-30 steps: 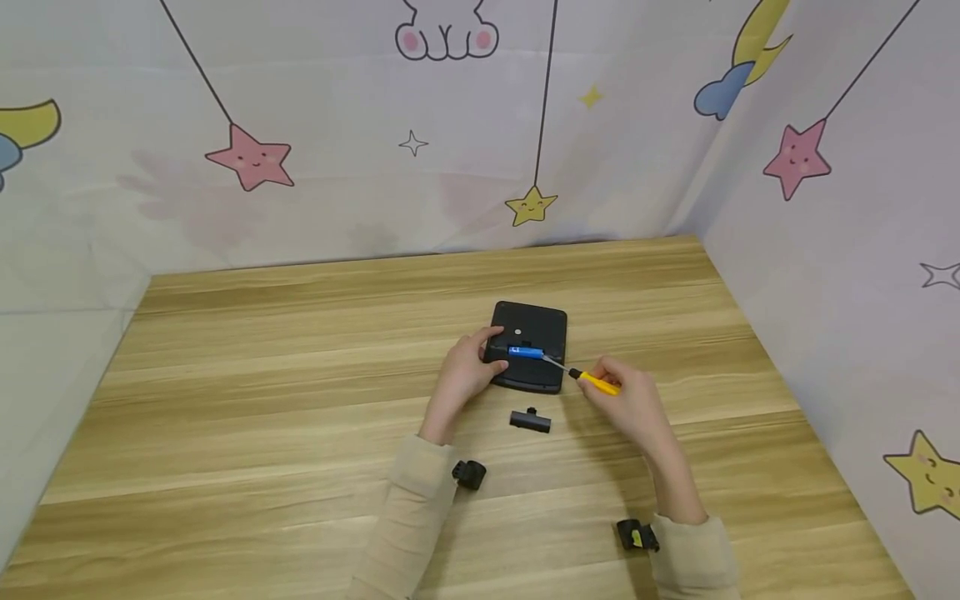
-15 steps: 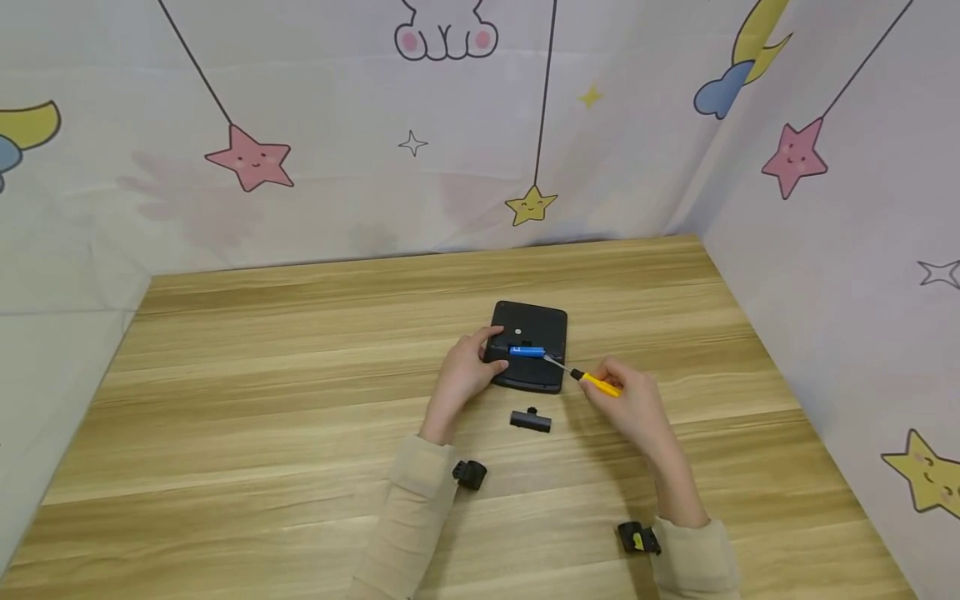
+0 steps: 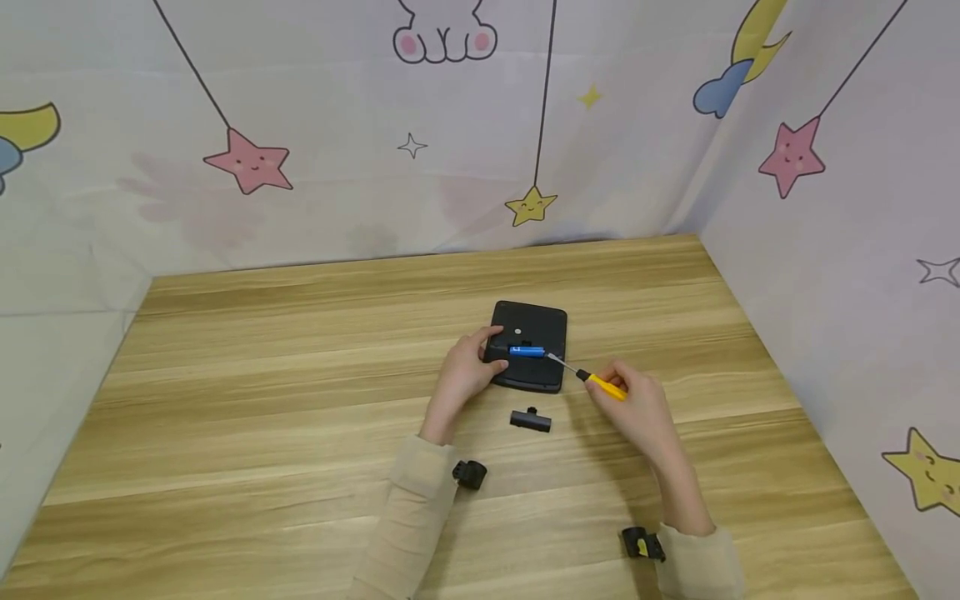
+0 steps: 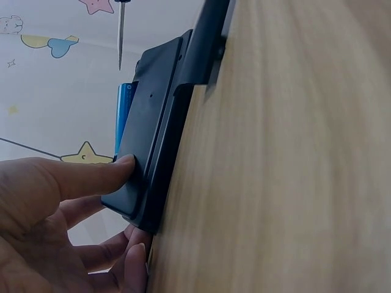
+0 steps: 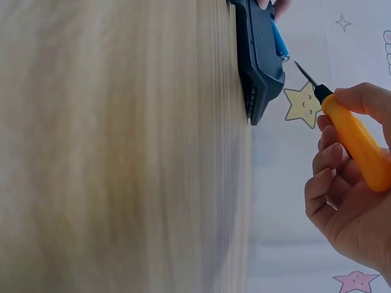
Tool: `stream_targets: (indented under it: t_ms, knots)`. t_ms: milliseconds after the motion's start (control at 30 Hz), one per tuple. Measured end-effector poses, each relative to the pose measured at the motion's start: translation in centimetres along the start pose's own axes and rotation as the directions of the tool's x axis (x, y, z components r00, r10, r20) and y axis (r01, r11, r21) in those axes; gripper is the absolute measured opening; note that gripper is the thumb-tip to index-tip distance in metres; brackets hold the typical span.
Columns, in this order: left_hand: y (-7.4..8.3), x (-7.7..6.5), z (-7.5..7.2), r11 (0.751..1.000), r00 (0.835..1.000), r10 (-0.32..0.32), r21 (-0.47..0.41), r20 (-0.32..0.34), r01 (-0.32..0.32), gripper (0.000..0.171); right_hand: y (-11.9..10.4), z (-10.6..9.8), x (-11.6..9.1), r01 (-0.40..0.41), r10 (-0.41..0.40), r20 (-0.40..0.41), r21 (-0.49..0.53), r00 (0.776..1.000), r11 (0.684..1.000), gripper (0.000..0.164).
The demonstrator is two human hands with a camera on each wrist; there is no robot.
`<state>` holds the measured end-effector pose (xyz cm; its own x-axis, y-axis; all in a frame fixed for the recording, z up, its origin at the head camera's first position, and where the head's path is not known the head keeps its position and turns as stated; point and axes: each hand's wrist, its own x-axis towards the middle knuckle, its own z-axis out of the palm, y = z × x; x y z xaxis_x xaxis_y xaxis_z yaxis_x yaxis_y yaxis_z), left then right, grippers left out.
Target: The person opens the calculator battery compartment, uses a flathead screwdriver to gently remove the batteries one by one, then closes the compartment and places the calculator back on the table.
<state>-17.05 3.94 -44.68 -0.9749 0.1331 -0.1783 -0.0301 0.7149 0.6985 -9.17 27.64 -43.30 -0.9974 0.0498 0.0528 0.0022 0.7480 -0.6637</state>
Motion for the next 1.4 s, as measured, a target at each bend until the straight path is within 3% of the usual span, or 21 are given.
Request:
stream_targets:
  t_ms: [133,900,1400]
  knots:
    - [0.0,0.0,0.1,1.0,1.0,0.003,0.0,0.0,-0.003,0.056,-0.1,-0.2,-0.1,-0.04,0.04,0.006,0.001,0.999,0.999,0.021]
    - [-0.1,0.1,0.4,1.0,1.0,0.002,0.001,-0.007,-0.002,0.056,0.6,-0.7,-0.4,-0.133,0.125,-0.141,-0.048,0.982,0.99,0.023]
    - [-0.2,0.0,0.5,1.0,1.0,0.005,0.003,-0.011,-0.005,0.056,1.0,-0.9,-0.5,-0.147,0.138,-0.121,-0.077,0.983,0.986,0.023]
